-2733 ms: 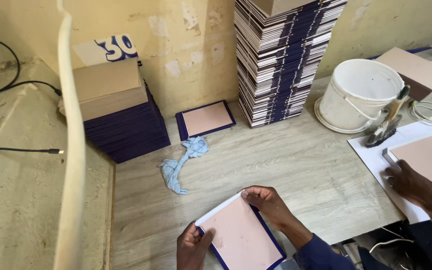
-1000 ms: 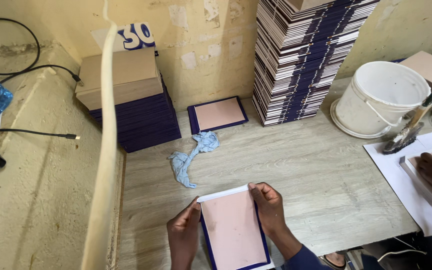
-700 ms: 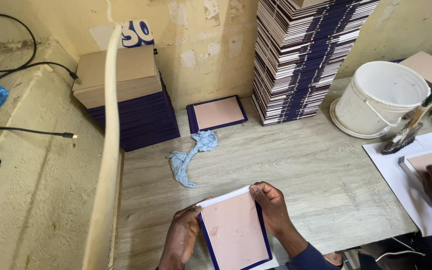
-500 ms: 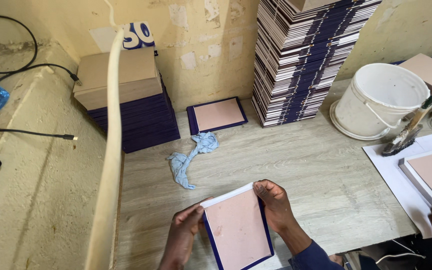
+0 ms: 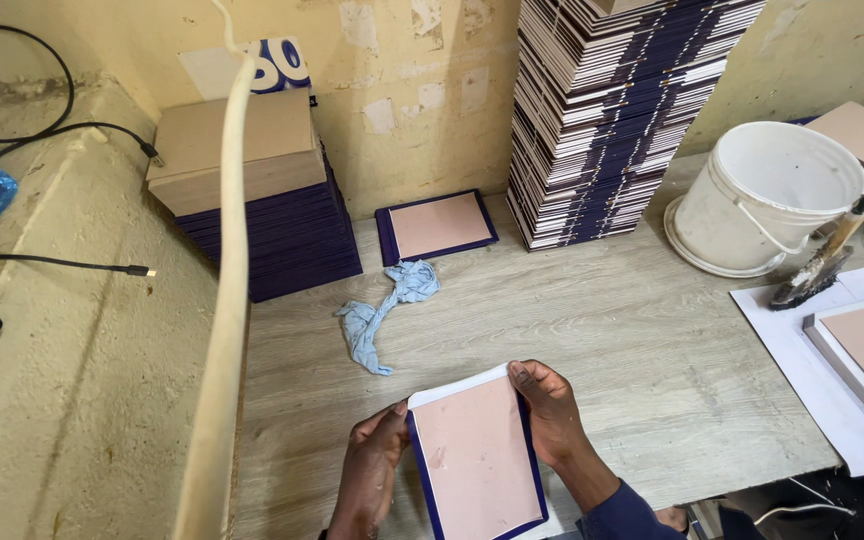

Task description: The person wraps a book with a light pink cover in a dark blue cover sheet. They align the cover, fold the edges, and smooth the surface with their hands. The finished book is placed on a stack of similar books on the table.

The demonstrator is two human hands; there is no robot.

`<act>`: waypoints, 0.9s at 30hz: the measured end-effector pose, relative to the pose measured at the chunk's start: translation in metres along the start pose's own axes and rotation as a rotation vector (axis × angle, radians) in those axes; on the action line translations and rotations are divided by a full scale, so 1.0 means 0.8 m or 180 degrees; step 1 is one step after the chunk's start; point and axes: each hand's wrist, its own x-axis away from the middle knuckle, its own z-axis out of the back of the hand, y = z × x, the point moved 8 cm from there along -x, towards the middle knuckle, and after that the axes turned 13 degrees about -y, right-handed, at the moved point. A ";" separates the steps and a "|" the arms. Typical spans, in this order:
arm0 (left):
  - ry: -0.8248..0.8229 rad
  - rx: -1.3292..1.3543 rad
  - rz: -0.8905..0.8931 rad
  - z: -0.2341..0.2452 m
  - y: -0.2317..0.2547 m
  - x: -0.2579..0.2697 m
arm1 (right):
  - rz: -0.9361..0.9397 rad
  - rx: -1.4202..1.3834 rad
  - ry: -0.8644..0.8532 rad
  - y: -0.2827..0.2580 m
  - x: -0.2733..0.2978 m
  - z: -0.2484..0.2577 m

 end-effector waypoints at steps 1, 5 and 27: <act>0.0007 0.0002 -0.0008 0.000 0.001 0.000 | -0.0004 0.0001 -0.0011 0.001 -0.001 0.001; -0.0015 -0.0039 0.0177 -0.003 0.000 0.008 | 0.0052 0.0010 -0.0001 0.002 0.000 0.007; -0.0923 -0.2267 0.0908 0.015 0.031 -0.027 | -0.1183 0.1441 -0.1954 -0.013 -0.045 0.004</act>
